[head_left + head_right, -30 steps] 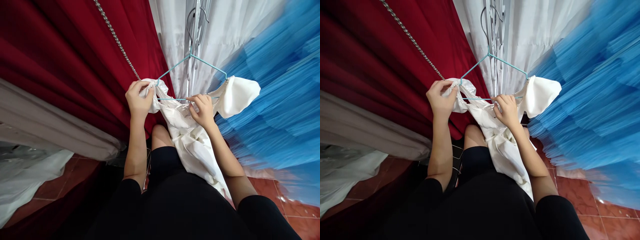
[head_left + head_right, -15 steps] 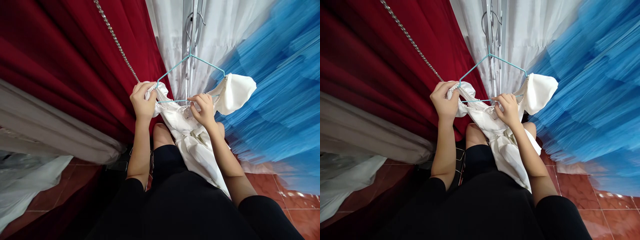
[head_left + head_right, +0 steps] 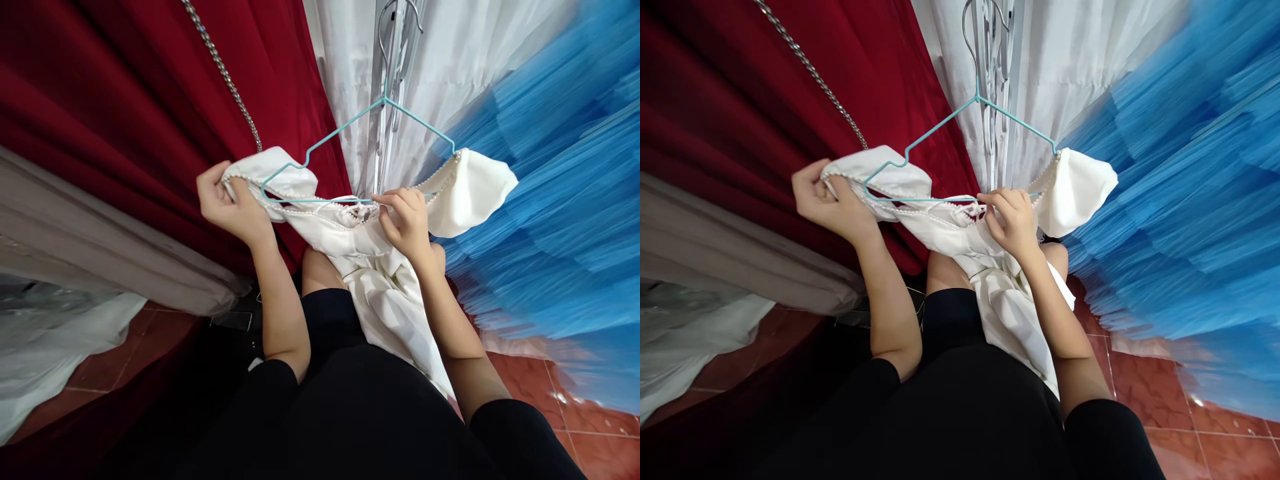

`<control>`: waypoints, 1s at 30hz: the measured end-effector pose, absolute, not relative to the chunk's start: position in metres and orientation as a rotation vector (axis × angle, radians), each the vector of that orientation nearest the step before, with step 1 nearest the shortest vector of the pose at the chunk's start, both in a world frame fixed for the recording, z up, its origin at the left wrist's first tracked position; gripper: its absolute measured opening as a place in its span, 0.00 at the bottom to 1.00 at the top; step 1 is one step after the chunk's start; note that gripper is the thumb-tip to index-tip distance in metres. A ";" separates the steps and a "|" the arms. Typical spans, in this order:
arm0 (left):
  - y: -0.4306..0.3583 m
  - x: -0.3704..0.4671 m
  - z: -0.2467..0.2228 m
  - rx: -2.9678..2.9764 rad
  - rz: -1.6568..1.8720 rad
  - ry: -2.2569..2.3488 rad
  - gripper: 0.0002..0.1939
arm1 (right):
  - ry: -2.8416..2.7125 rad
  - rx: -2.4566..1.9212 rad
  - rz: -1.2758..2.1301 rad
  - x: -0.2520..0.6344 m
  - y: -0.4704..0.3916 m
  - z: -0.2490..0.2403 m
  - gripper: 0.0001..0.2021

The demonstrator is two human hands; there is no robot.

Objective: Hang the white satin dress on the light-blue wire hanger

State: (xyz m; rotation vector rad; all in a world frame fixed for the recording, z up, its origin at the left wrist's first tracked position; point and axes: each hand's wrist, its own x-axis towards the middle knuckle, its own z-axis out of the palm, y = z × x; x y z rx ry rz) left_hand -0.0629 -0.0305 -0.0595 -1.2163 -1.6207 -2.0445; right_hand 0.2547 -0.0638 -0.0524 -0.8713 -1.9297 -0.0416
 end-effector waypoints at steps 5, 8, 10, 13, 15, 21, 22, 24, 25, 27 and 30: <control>-0.075 -0.028 -0.087 -1.292 -1.865 -1.819 0.06 | -1.869 -0.787 0.092 0.246 -0.061 -0.053 0.14; -0.102 0.014 -0.087 -1.600 -1.800 -1.666 0.06 | -1.829 -0.789 0.058 0.239 -0.059 -0.057 0.15; -0.113 0.038 -0.081 -1.815 -1.741 -1.525 0.07 | -1.805 -0.786 0.021 0.236 -0.059 -0.059 0.14; -0.116 0.061 -0.067 -2.028 -1.681 -1.358 0.08 | -1.777 -0.749 0.013 0.237 -0.061 -0.058 0.14; -0.109 0.070 -0.059 -2.096 -1.686 -1.317 0.08 | -1.799 -0.740 0.032 0.240 -0.061 -0.058 0.14; -0.083 0.073 -0.045 -2.232 -1.626 -1.566 0.14 | -1.828 -0.745 0.093 0.246 -0.060 -0.060 0.13; -0.080 0.072 -0.044 -2.226 -1.626 -1.577 0.14 | -1.788 -0.730 0.077 0.248 -0.060 -0.058 0.13; -0.074 0.070 -0.043 -2.220 -1.637 -1.580 0.14 | -1.691 -0.760 -0.023 0.257 -0.056 -0.051 0.12; -0.072 0.069 -0.043 -2.227 -1.643 -1.579 0.14 | -1.642 -0.809 -0.093 0.265 -0.053 -0.046 0.13; -0.069 0.069 -0.043 -2.247 -1.649 -1.577 0.15 | -1.578 -0.930 -0.192 0.285 -0.044 -0.037 0.16; -0.073 0.068 -0.042 -2.254 -1.638 -1.574 0.15 | -1.591 -1.006 -0.185 0.320 -0.024 -0.029 0.13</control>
